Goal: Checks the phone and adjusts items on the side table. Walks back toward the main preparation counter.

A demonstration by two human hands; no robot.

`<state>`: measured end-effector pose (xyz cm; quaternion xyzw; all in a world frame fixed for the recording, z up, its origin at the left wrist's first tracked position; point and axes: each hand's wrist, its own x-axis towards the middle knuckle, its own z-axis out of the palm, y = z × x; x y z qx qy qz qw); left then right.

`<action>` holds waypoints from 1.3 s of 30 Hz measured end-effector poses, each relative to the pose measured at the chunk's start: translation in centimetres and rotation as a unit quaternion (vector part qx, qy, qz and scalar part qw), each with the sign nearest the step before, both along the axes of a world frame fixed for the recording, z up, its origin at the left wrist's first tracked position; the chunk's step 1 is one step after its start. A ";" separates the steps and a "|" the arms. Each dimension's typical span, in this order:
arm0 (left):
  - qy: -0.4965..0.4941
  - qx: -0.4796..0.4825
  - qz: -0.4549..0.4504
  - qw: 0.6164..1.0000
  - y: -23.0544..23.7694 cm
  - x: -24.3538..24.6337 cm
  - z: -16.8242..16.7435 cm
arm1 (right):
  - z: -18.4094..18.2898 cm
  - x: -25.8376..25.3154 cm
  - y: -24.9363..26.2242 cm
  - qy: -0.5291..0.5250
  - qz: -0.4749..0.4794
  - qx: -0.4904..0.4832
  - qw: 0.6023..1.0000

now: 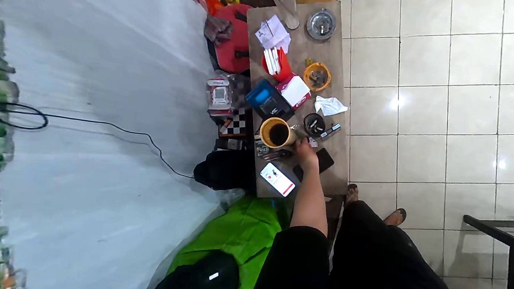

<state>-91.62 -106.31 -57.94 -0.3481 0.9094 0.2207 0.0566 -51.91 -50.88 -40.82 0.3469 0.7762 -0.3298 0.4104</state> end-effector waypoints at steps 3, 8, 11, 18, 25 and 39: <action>-0.043 0.016 0.021 0.999 0.5 -0.5 1.3 | 0.5 0.1 0.3 0.008 -0.003 0.002 1.000; 0.018 0.064 0.056 0.996 0.2 0.1 0.7 | 1.2 -0.4 0.1 0.005 0.006 0.003 1.000; 0.104 0.108 0.122 0.981 0.1 1.5 0.3 | 0.3 0.1 0.9 0.008 0.014 -0.001 1.000; 0.222 0.301 0.263 0.889 0.1 5.6 2.7 | -2.3 -1.1 2.4 0.032 0.052 -0.016 0.998; 0.183 0.369 0.242 0.878 1.7 8.1 6.1 | -2.9 -13.6 -4.9 0.177 0.129 -0.115 0.969; 0.144 0.351 0.019 0.925 15.5 16.2 17.6 | -1.0 -27.2 -32.5 0.256 -0.126 -0.418 0.863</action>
